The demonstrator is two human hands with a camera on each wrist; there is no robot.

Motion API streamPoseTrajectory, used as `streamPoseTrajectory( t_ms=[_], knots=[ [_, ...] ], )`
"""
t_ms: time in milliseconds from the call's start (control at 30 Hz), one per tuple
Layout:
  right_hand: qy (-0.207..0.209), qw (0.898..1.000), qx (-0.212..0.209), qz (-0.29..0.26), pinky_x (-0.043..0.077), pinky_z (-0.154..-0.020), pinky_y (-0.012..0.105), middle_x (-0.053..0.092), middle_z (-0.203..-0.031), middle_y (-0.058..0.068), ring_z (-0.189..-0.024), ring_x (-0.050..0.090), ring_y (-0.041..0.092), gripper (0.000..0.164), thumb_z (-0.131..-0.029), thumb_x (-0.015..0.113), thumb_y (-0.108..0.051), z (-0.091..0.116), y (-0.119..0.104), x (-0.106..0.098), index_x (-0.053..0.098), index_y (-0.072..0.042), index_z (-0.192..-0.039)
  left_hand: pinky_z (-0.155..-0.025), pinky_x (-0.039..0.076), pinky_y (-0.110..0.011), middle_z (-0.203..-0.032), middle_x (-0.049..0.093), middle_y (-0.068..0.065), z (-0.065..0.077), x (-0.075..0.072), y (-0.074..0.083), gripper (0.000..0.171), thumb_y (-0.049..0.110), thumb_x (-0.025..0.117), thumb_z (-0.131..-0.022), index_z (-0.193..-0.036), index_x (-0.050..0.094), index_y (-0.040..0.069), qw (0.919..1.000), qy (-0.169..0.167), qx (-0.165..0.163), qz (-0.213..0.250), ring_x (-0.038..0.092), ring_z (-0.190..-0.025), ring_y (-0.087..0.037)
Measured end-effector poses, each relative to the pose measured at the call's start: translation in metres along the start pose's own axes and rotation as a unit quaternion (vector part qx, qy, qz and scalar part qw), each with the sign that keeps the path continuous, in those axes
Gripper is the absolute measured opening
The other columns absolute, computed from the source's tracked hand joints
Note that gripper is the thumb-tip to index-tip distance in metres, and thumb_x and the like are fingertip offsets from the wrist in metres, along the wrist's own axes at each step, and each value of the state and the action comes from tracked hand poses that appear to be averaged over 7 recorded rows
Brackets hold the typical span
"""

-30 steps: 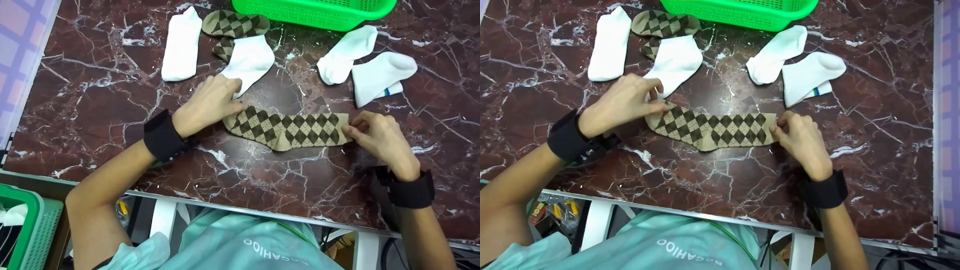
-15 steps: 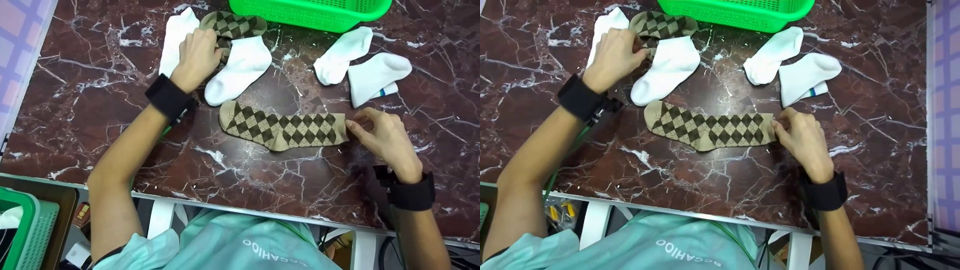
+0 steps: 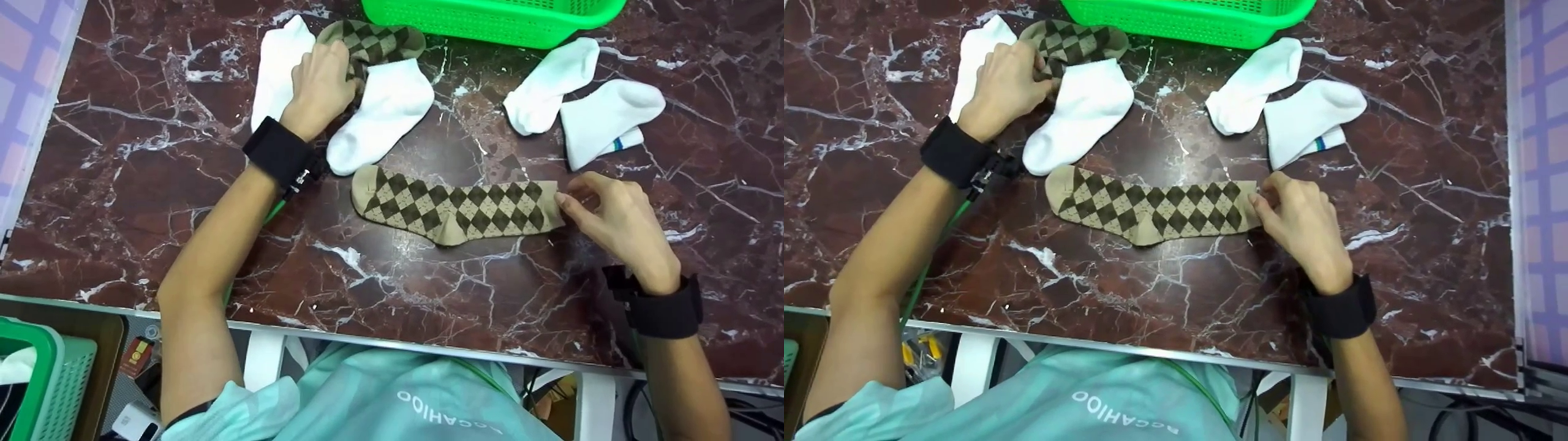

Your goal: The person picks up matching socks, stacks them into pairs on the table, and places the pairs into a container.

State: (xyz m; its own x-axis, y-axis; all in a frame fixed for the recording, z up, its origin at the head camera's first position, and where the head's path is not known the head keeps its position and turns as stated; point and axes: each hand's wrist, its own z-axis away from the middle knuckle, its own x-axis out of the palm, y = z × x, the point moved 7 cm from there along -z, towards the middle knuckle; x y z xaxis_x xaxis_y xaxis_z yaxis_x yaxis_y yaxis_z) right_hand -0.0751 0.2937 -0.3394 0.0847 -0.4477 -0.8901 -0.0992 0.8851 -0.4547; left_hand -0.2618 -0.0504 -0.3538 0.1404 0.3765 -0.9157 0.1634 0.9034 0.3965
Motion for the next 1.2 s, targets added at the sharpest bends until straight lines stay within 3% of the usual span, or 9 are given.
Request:
streamPoseTrajectory(
  t_ms=[100, 233, 367, 467, 567, 800, 867, 1033, 1200],
  knots=[
    [0.004, 1.000, -0.002, 0.000, 0.038, -0.054, 0.027, 0.064, -0.077, 0.005, -0.060, 0.055, 0.015, 0.027, -0.086, 0.058, -0.033, 0.000, -0.003, -0.002, 0.064, -0.009, -0.096, -0.057, 0.038, -0.039, -0.077, 0.045, -0.004, -0.001, -0.011, 0.000, 0.007, 0.013, 0.047, -0.082, -0.082, 0.042, 0.009, 0.9997, 0.020, -0.009, 0.014, 0.050, -0.072, -0.028],
    [0.018, 1.000, -0.016, -0.001, 0.039, -0.052, 0.024, 0.065, -0.077, 0.004, -0.057, 0.055, 0.014, 0.024, -0.086, 0.058, -0.031, 0.000, -0.010, -0.006, 0.064, -0.009, -0.095, -0.056, 0.038, -0.037, -0.084, 0.050, -0.005, 0.005, -0.036, 0.005, 0.019, 0.017, 0.045, -0.082, -0.098, 0.050, 0.009, 0.9955, 0.091, 0.009, 0.025, 0.050, -0.074, -0.026],
    [0.038, 0.998, -0.041, -0.006, 0.039, -0.053, 0.023, 0.064, -0.077, 0.001, -0.056, 0.054, 0.012, 0.021, -0.086, 0.059, -0.028, -0.001, -0.023, -0.010, 0.065, -0.008, -0.093, -0.052, 0.028, -0.028, -0.077, 0.047, 0.000, 0.017, -0.062, 0.019, 0.019, 0.017, 0.045, -0.083, -0.100, 0.052, 0.012, 0.9809, 0.178, 0.063, 0.047, 0.040, -0.064, -0.017],
    [0.051, 0.997, -0.064, -0.013, 0.039, -0.054, 0.024, 0.064, -0.077, 0.001, -0.057, 0.052, 0.010, 0.023, -0.086, 0.059, -0.028, -0.002, -0.034, -0.011, 0.065, -0.007, -0.092, -0.055, 0.028, -0.026, -0.076, 0.044, 0.005, 0.026, -0.078, 0.031, 0.012, 0.015, 0.046, -0.082, -0.093, 0.050, 0.012, 0.9686, 0.219, 0.099, 0.065, 0.037, -0.063, -0.013],
    [0.060, 0.994, -0.087, -0.017, 0.036, -0.055, 0.023, 0.064, -0.078, 0.002, -0.055, 0.048, 0.009, 0.023, -0.086, 0.059, -0.027, -0.003, -0.045, -0.012, 0.065, -0.006, -0.093, -0.058, 0.029, -0.025, -0.079, 0.043, 0.006, 0.035, -0.091, 0.043, 0.019, 0.013, 0.047, -0.082, -0.101, 0.051, 0.013, 0.9611, 0.231, 0.129, 0.080, 0.036, -0.064, -0.011],
    [0.067, 0.991, -0.108, -0.034, 0.040, -0.056, 0.023, 0.065, -0.082, 0.002, -0.060, 0.050, 0.008, 0.020, -0.086, 0.059, -0.025, -0.006, -0.061, -0.015, 0.065, -0.006, -0.093, -0.055, 0.029, -0.019, -0.076, 0.046, 0.007, 0.053, -0.104, 0.069, 0.022, 0.011, 0.049, -0.083, -0.105, 0.052, 0.013, 0.9600, 0.203, 0.166, 0.098, 0.036, -0.061, -0.005],
    [0.068, 0.991, -0.112, -0.041, 0.041, -0.057, 0.022, 0.065, -0.084, 0.002, -0.063, 0.052, 0.008, 0.019, -0.086, 0.059, -0.024, -0.007, -0.065, -0.015, 0.065, -0.007, -0.094, -0.054, 0.030, -0.020, -0.078, 0.049, 0.007, 0.059, -0.106, 0.076, 0.027, 0.011, 0.049, -0.083, -0.110, 0.052, 0.011, 0.9522, 0.211, 0.198, 0.098, 0.038, -0.063, -0.004],
    [0.078, 0.987, -0.126, -0.055, 0.042, -0.060, 0.020, 0.065, -0.089, 0.003, -0.069, 0.055, 0.010, 0.019, -0.086, 0.060, -0.020, -0.009, -0.073, -0.017, 0.064, -0.006, -0.098, -0.054, 0.030, -0.020, -0.084, 0.054, 0.004, 0.075, -0.109, 0.098, 0.025, 0.015, 0.050, -0.084, -0.108, 0.052, 0.010, 0.9218, 0.234, 0.286, 0.117, 0.040, -0.065, -0.004],
    [0.101, 0.980, -0.160, -0.069, 0.041, -0.062, 0.018, 0.063, -0.087, 0.002, -0.071, 0.054, 0.010, 0.020, -0.085, 0.060, -0.014, -0.009, -0.086, -0.025, 0.062, -0.005, -0.103, -0.054, 0.030, -0.020, -0.084, 0.054, 0.004, 0.087, -0.110, 0.124, 0.028, 0.019, 0.052, -0.085, -0.110, 0.051, 0.009, 0.8978, 0.225, 0.347, 0.153, 0.041, -0.065, -0.005]
  ],
)
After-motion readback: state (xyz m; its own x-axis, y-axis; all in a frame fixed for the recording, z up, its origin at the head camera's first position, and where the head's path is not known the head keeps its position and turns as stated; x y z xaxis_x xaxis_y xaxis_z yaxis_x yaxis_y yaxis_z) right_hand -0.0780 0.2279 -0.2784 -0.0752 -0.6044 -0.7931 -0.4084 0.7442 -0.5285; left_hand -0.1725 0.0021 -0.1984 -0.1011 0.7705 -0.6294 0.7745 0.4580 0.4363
